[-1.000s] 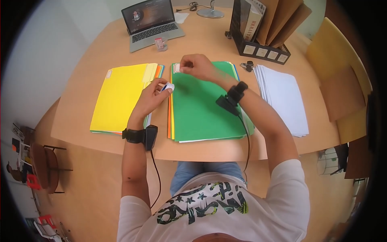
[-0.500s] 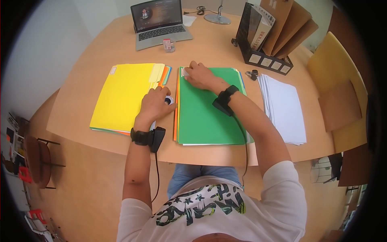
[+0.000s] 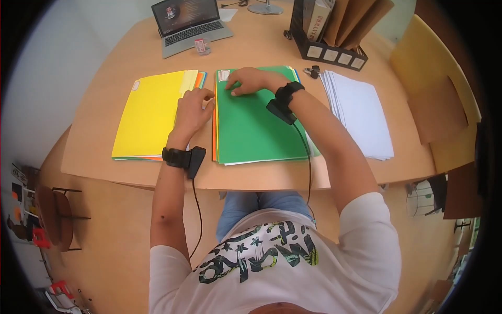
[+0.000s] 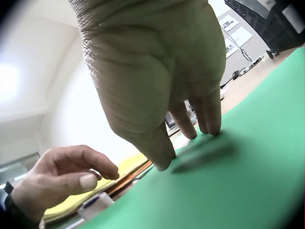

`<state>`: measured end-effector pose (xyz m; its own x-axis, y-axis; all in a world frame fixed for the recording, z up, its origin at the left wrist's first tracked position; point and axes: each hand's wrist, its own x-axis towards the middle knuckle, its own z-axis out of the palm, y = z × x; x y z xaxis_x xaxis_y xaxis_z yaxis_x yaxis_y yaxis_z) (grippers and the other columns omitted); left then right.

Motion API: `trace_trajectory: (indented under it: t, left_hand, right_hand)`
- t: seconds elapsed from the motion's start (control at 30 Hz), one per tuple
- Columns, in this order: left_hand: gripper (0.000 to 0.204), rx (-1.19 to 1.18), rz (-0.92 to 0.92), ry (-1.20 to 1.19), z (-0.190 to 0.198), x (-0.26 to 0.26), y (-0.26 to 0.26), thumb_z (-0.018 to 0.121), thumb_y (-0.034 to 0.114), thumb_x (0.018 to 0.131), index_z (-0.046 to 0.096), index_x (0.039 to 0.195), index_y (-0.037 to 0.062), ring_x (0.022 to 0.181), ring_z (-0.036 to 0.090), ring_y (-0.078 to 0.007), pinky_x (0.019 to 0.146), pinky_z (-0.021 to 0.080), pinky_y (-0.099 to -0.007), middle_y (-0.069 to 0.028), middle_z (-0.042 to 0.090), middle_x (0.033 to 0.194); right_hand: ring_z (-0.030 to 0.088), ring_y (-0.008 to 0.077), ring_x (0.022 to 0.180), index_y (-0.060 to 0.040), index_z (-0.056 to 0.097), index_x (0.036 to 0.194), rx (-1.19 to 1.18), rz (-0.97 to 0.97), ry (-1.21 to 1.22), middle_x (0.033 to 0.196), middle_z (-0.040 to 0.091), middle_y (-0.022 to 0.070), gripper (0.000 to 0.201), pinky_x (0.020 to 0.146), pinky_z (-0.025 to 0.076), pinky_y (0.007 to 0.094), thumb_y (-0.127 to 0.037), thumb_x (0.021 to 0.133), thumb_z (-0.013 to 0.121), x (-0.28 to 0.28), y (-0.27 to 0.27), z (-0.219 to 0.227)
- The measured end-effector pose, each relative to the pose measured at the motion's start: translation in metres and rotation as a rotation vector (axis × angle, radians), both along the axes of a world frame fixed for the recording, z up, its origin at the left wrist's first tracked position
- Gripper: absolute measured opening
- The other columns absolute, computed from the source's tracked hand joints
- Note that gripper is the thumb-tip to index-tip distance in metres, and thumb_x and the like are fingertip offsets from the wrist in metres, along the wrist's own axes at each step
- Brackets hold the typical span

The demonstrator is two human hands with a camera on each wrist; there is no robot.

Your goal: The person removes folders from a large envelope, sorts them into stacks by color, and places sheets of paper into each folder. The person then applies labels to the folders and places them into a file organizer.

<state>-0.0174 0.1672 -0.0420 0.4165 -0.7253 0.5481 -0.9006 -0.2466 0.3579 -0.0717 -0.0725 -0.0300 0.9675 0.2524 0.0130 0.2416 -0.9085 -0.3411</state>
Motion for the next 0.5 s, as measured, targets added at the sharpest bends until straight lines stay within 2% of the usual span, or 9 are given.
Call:
trace_trajectory:
  t: [0.1, 0.13, 0.3, 0.33, 0.4, 0.5]
  left_hand:
    - [0.024, 0.321, 0.147, 0.104, 0.035, -0.031, 0.004, 0.063, 0.027, 0.082, 0.065, 0.09, 0.004, 0.07, 0.063, -0.0306, 0.063, 0.05, -0.0384, -0.0108, 0.066, 0.075]
    - [0.03, 0.383, 0.159, 0.062, 0.034, -0.038, 0.007, 0.062, 0.033, 0.082, 0.064, 0.087, 0.0038, 0.067, 0.063, -0.0307, 0.061, 0.049, -0.0386, -0.0108, 0.065, 0.072]
    - [0.057, 0.601, 0.172, -0.029, 0.028, -0.08, 0.022, 0.06, 0.058, 0.08, 0.06, 0.077, 0.0007, 0.058, 0.062, -0.0311, 0.052, 0.048, -0.0401, -0.015, 0.06, 0.062]
    - [0.06, 0.552, 0.179, -0.111, 0.022, -0.082, 0.023, 0.061, 0.06, 0.078, 0.06, 0.078, 0.0, 0.056, 0.062, -0.0315, 0.048, 0.047, -0.0395, -0.0156, 0.06, 0.063]
    - [0.055, 0.547, 0.2, -0.034, 0.019, -0.083, 0.023, 0.063, 0.057, 0.079, 0.058, 0.078, 0.0018, 0.059, 0.061, -0.0314, 0.053, 0.047, -0.0405, -0.0144, 0.06, 0.063]
    - [0.048, 0.51, 0.218, 0.058, 0.018, -0.086, 0.024, 0.065, 0.051, 0.08, 0.055, 0.079, 0.0034, 0.059, 0.061, -0.0308, 0.054, 0.045, -0.0413, -0.013, 0.059, 0.063]
  right_hand:
    - [0.061, 0.0302, 0.097, -0.0048, 0.068, 0.106, 0.096, -0.044, -0.006, 0.102, 0.066, 0.0158, 0.033, 0.085, 0.047, 0.0388, -0.029, 0.084, 0.064, -0.03, -0.003, 0.014]
    - [0.061, 0.0301, 0.098, -0.0036, 0.068, 0.105, 0.101, -0.071, -0.026, 0.102, 0.066, 0.0165, 0.033, 0.085, 0.047, 0.0387, -0.03, 0.084, 0.064, -0.045, -0.007, 0.021]
    - [0.061, 0.0314, 0.099, -0.0004, 0.065, 0.108, -0.123, -0.627, -0.008, 0.103, 0.066, 0.0177, 0.045, 0.085, 0.047, 0.0384, -0.036, 0.08, 0.068, -0.14, -0.012, 0.044]
    - [0.061, 0.0315, 0.099, 0.0, 0.064, 0.11, -0.137, -0.638, 0.034, 0.102, 0.065, 0.0182, 0.048, 0.085, 0.048, 0.0382, -0.037, 0.079, 0.069, -0.153, -0.015, 0.04]
    - [0.061, 0.0316, 0.098, 0.0009, 0.062, 0.112, -0.166, -0.656, 0.121, 0.099, 0.065, 0.019, 0.053, 0.084, 0.048, 0.0379, -0.038, 0.077, 0.072, -0.172, -0.02, 0.028]
    - [0.062, 0.0322, 0.093, 0.0016, 0.06, 0.117, -0.118, -0.639, -0.012, 0.094, 0.064, 0.0203, 0.059, 0.08, 0.048, 0.0382, -0.037, 0.075, 0.073, -0.19, -0.018, 0.009]
